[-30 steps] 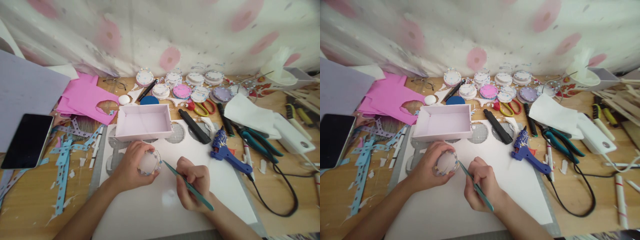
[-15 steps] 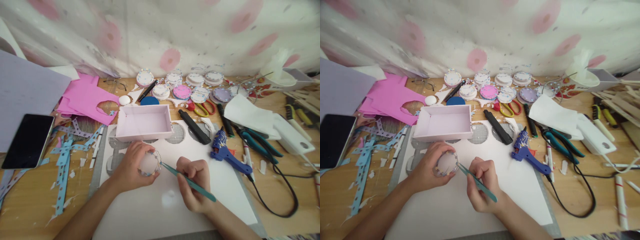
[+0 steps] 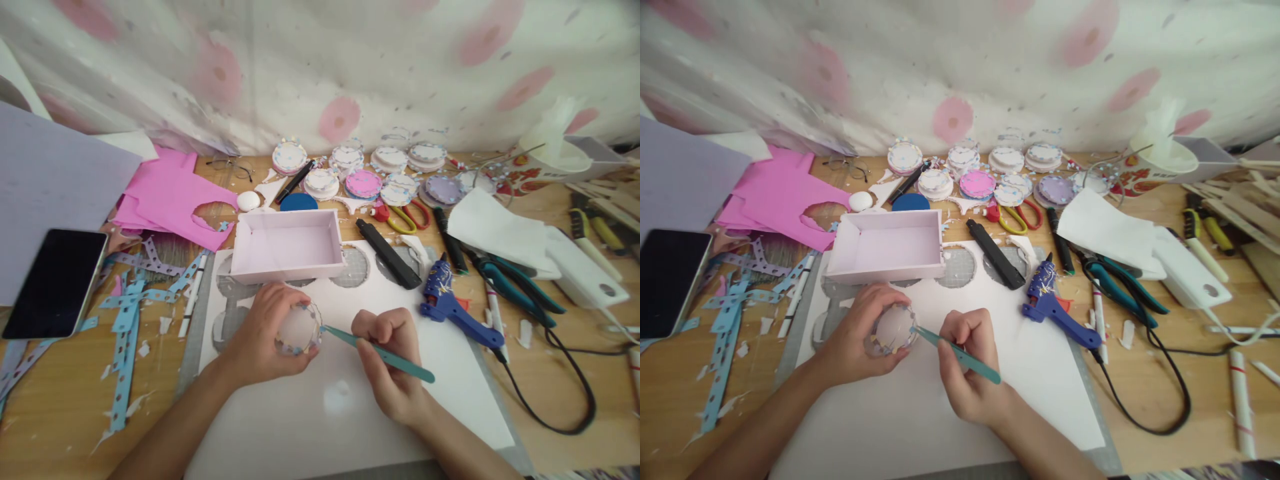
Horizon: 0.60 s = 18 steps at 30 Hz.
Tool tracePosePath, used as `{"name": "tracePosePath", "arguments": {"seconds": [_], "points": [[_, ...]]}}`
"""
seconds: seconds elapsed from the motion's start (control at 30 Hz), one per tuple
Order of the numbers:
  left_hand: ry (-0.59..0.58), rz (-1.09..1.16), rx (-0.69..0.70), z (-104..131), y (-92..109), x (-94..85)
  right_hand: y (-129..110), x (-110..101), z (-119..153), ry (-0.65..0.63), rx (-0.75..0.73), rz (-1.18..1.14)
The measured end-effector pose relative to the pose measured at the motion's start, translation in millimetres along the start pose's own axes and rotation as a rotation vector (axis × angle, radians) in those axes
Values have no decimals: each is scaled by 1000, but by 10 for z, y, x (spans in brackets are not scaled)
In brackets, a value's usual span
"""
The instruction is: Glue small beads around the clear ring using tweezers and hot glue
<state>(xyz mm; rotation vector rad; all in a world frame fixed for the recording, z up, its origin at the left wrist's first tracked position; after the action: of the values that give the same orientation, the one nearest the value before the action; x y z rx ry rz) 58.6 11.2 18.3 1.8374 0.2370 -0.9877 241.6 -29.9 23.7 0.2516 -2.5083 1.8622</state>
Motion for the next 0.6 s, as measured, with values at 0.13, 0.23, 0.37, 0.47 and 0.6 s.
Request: {"name": "tracePosePath", "arguments": {"seconds": [0.13,0.23,0.37,0.47,0.6], "points": [[9,17,22,3,3,1,32,-9,19,4,45,-75],[1,29,19,0,9,-6,48,-21,26,22,76,-136],[-9,43,20,-7,26,-26,57,-40,9,68,99,-154],[-6,49,22,-12,31,-33,54,-32,0,45,102,-142],[-1,43,30,-11,25,-25,54,-24,12,9,104,-150]]}}
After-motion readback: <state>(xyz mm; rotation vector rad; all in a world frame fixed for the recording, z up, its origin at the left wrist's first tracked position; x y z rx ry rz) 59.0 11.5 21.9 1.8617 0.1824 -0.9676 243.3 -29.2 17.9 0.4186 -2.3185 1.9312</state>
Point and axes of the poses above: each hand's wrist, its own z-axis away from the middle knuckle, its own x-axis out of the palm, y = z × x, the point moved 3 cm from there along -z, towards the middle knuckle, and after that the axes turned 2 degrees about -z, right-handed, at the moved point
